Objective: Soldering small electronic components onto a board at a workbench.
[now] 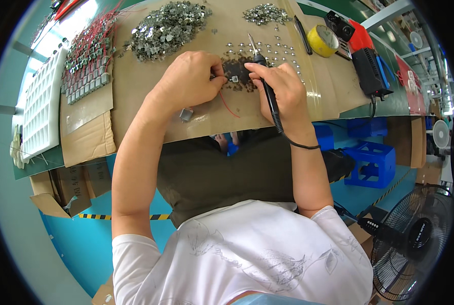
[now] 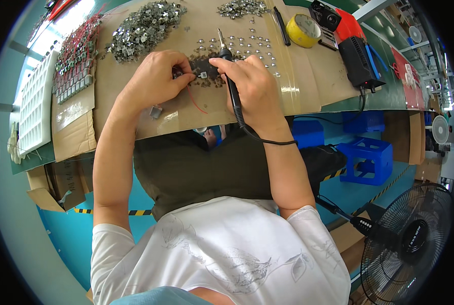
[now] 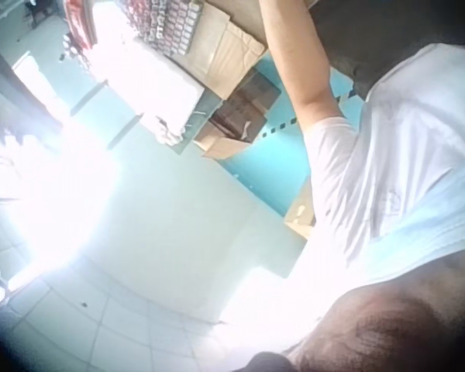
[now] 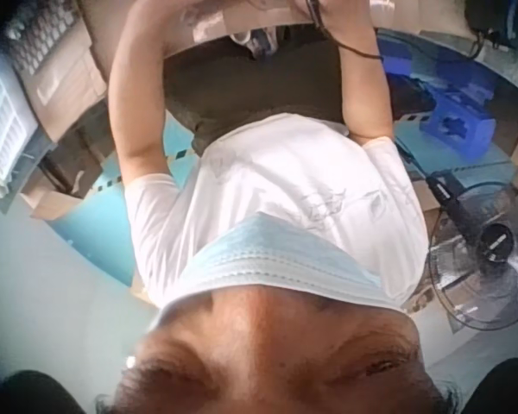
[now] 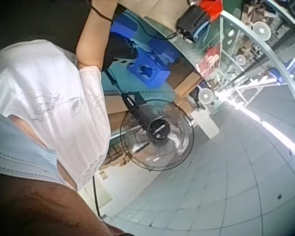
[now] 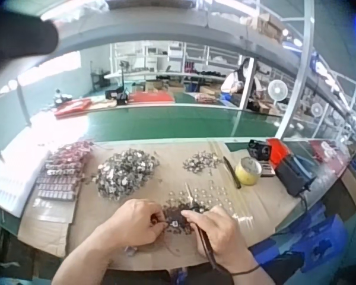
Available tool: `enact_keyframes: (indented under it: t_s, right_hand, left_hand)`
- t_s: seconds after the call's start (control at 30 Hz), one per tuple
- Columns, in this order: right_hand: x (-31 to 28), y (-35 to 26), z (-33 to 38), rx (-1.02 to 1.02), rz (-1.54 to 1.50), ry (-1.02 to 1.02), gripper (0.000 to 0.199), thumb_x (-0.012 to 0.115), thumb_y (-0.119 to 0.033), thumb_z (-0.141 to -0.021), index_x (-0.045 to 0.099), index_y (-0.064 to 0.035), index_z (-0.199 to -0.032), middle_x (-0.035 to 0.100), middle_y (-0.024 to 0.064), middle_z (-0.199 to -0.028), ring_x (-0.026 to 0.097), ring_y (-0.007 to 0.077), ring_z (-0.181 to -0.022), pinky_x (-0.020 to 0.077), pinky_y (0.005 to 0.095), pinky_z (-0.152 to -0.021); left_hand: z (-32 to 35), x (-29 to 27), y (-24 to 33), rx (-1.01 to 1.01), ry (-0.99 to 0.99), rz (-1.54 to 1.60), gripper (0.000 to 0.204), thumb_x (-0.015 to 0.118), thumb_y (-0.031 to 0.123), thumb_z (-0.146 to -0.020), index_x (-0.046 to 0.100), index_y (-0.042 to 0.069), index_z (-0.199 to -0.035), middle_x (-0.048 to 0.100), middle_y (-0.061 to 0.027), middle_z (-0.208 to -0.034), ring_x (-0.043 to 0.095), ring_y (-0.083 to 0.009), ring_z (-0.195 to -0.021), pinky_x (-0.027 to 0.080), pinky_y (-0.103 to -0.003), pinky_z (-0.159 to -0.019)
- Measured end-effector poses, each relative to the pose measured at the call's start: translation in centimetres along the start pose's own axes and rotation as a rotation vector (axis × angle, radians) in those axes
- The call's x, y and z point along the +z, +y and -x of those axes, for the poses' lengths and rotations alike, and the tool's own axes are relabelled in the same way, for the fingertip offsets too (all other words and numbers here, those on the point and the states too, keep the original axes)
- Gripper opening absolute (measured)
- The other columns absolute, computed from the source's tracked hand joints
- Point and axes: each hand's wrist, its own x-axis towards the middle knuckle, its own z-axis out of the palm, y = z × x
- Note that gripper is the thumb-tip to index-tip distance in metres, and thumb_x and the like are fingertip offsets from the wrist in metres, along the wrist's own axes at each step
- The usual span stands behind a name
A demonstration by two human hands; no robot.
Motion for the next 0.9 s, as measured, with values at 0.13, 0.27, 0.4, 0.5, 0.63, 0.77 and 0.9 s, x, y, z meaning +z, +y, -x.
enact_keyframes:
  t_s: [0.13,0.27,0.4,0.5,0.63,0.77,0.9]
  right_hand:
    - [0.0,-0.2,0.0,0.008,-0.021,0.01,0.04,0.072,0.004,-0.083,0.072,-0.0105,-0.121,0.071,0.0048,-0.084,0.062,0.0264,-0.077,0.0526,0.037,-0.071]
    - [-0.1,-0.2,0.1,0.009,-0.023,0.009,0.039,0.073,0.004,-0.084,0.072,-0.0103,-0.12,0.071,0.0051,-0.082,0.062,0.0265,-0.076,0.0525,0.037,-0.07]
    - [0.0,0.0,0.2,0.002,-0.019,0.004,0.039,0.073,0.003,-0.084,0.072,-0.0104,-0.121,0.07,0.0051,-0.081,0.061,0.0265,-0.075,0.0523,0.0369,-0.07]
    - [-0.2,-0.2,0.1,0.004,-0.021,-0.005,0.039,0.073,0.003,-0.084,0.072,-0.01,-0.121,0.071,0.0051,-0.082,0.061,0.0266,-0.075,0.0525,0.0365,-0.07]
    - [-0.2,-0.3,0.1,0.018,-0.033,0.0,0.039,0.073,0.003,-0.085,0.072,-0.0096,-0.121,0.072,0.0052,-0.084,0.062,0.0266,-0.076,0.0529,0.0366,-0.07]
    - [-0.2,-0.3,0.1,0.023,-0.044,-0.004,0.039,0.073,0.004,-0.084,0.072,-0.0094,-0.121,0.072,0.0053,-0.085,0.063,0.0265,-0.077,0.0532,0.0372,-0.071]
    - [-0.3,-0.2,-0.1,0.022,-0.06,-0.014,0.038,0.073,0.003,-0.085,0.072,-0.0092,-0.12,0.072,0.0055,-0.085,0.063,0.0267,-0.078,0.053,0.0377,-0.072]
  left_hand:
    - [0.1,0.0,0.0,0.003,0.007,0.005,0.016,0.078,0.012,-0.081,0.074,-0.002,-0.089,0.073,-0.0164,-0.085,0.073,-0.0316,-0.079,0.057,-0.04,-0.075]
    - [0.2,0.0,0.0,-0.003,0.006,0.001,0.017,0.078,0.013,-0.081,0.074,-0.002,-0.089,0.074,-0.0162,-0.085,0.073,-0.0314,-0.079,0.057,-0.04,-0.075]
    - [0.1,0.0,-0.1,-0.007,0.004,0.004,0.017,0.078,0.013,-0.081,0.074,-0.001,-0.089,0.074,-0.016,-0.085,0.073,-0.0313,-0.079,0.057,-0.04,-0.074]
    - [0.2,-0.1,-0.1,-0.009,0.006,0.004,0.017,0.079,0.013,-0.081,0.074,-0.001,-0.09,0.073,-0.016,-0.085,0.073,-0.0309,-0.079,0.057,-0.04,-0.074]
    - [0.1,-0.3,0.1,-0.028,-0.006,0.025,0.017,0.079,0.013,-0.081,0.074,-0.002,-0.09,0.073,-0.0161,-0.084,0.072,-0.0311,-0.079,0.057,-0.04,-0.074]
    - [0.2,-0.3,-0.4,0.021,0.045,0.035,0.017,0.08,0.012,-0.082,0.073,-0.002,-0.089,0.073,-0.0151,-0.083,0.071,-0.0278,-0.076,0.056,-0.039,-0.072]
    - [0.2,-1.4,-1.6,-0.091,0.071,0.097,0.021,0.082,0.014,-0.082,0.073,-0.002,-0.091,0.074,-0.0152,-0.082,0.072,-0.0264,-0.077,0.057,-0.037,-0.073]
